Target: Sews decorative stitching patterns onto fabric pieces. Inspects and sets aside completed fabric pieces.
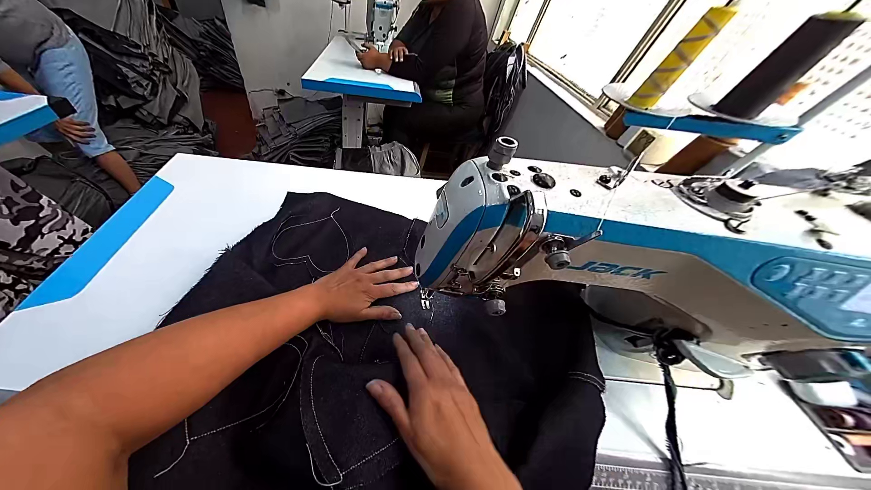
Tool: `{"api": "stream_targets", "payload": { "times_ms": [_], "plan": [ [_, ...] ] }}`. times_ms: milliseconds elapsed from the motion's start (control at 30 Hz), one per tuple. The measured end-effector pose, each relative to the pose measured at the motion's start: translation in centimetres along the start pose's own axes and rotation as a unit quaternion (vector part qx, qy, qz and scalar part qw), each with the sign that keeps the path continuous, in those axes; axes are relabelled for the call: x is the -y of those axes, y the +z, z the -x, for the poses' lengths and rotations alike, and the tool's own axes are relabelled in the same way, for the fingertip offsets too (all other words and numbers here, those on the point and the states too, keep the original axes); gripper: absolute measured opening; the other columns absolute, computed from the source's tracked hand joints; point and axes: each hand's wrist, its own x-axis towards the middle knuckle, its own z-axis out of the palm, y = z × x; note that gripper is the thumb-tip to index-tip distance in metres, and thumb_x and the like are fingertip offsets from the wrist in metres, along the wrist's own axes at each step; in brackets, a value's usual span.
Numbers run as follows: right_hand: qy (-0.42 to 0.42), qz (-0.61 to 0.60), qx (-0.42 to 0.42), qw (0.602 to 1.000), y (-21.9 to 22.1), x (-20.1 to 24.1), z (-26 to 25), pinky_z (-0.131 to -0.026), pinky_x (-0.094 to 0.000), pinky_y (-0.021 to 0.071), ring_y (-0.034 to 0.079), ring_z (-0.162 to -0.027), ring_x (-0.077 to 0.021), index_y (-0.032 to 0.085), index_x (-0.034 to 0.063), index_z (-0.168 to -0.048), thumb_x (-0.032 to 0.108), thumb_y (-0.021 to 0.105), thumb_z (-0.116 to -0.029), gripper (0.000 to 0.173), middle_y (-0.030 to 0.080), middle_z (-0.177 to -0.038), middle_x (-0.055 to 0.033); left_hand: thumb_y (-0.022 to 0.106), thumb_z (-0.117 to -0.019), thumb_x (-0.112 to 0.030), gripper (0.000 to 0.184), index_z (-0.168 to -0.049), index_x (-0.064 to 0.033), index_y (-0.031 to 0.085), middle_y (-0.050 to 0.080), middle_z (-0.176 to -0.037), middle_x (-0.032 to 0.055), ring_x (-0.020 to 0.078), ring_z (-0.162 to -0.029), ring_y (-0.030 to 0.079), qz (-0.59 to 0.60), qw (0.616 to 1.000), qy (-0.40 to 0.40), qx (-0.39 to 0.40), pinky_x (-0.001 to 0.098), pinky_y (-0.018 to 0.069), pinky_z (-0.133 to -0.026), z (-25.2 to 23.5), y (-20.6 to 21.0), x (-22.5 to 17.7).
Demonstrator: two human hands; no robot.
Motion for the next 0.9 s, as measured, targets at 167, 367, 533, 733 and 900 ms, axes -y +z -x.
{"api": "stream_targets", "payload": {
  "times_ms": [167, 367, 533, 733, 900],
  "plan": [
    [-0.043, 0.124, -0.076, 0.988, 3.8, -0.6, 0.2, -0.111, -0.0504, 0.0455, 0.061, -0.131, -0.0350, 0.065, -0.0043, -0.133, 0.069, 0.022, -0.1019, 0.090, 0.063, -0.139, -0.0208, 0.038, -0.1046, -0.058, 0.060, -0.156, -0.0278, 0.044, 0.036, -0.166, -0.0007, 0.0288, -0.157, 0.021, 0.005, 1.000, -0.001, -0.002, 0.0710, 0.0087, -0.120, -0.1, -0.1, 0.3],
    [-0.070, 0.106, -0.072, 0.989, 3.5, -1.9, 0.1, -0.112, -0.0491, 0.0462, 0.060, -0.132, -0.0354, 0.065, -0.0038, -0.132, 0.070, 0.021, -0.1019, 0.091, 0.063, -0.141, -0.0199, 0.038, -0.1041, -0.060, 0.062, -0.156, -0.0266, 0.046, 0.038, -0.165, 0.0006, 0.0296, -0.157, 0.023, -0.004, 1.000, -0.022, -0.021, 0.0709, 0.0099, -0.120, -0.1, 0.1, 0.1],
    [-0.146, 0.089, -0.052, 0.984, 2.2, -5.4, -0.7, -0.110, -0.0470, 0.0485, 0.060, -0.133, -0.0305, 0.067, 0.0003, -0.131, 0.067, 0.024, -0.1034, 0.084, 0.063, -0.141, -0.0152, 0.034, -0.1049, -0.060, 0.062, -0.157, -0.0270, 0.044, 0.035, -0.166, 0.0017, 0.0327, -0.156, 0.023, -0.011, 0.995, -0.096, -0.027, 0.0729, 0.0097, -0.118, 0.2, 0.4, -1.3],
    [-0.315, 0.023, 0.024, 0.948, -0.5, -12.9, -3.8, -0.118, -0.0368, 0.0413, 0.053, -0.140, -0.0185, 0.063, 0.0096, -0.139, 0.046, 0.025, -0.1111, 0.060, 0.061, -0.146, -0.0058, 0.030, -0.1052, -0.062, 0.065, -0.160, -0.0279, 0.036, 0.030, -0.168, -0.0013, 0.0317, -0.158, 0.018, -0.031, 0.964, -0.260, -0.050, 0.0735, 0.0066, -0.119, 0.6, 1.3, -5.5],
    [-0.252, 0.032, 0.075, 0.964, -3.7, -11.2, -4.3, -0.107, -0.0420, 0.0512, 0.064, -0.128, -0.0225, 0.070, 0.0095, -0.129, 0.045, 0.035, -0.1097, 0.053, 0.070, -0.134, -0.0071, 0.028, -0.1050, -0.064, 0.070, -0.164, -0.0259, 0.027, 0.021, -0.171, 0.0005, 0.0331, -0.159, 0.008, -0.020, 0.952, -0.306, 0.000, 0.0754, 0.0007, -0.117, 0.4, 0.3, -6.6]
  ]
}}
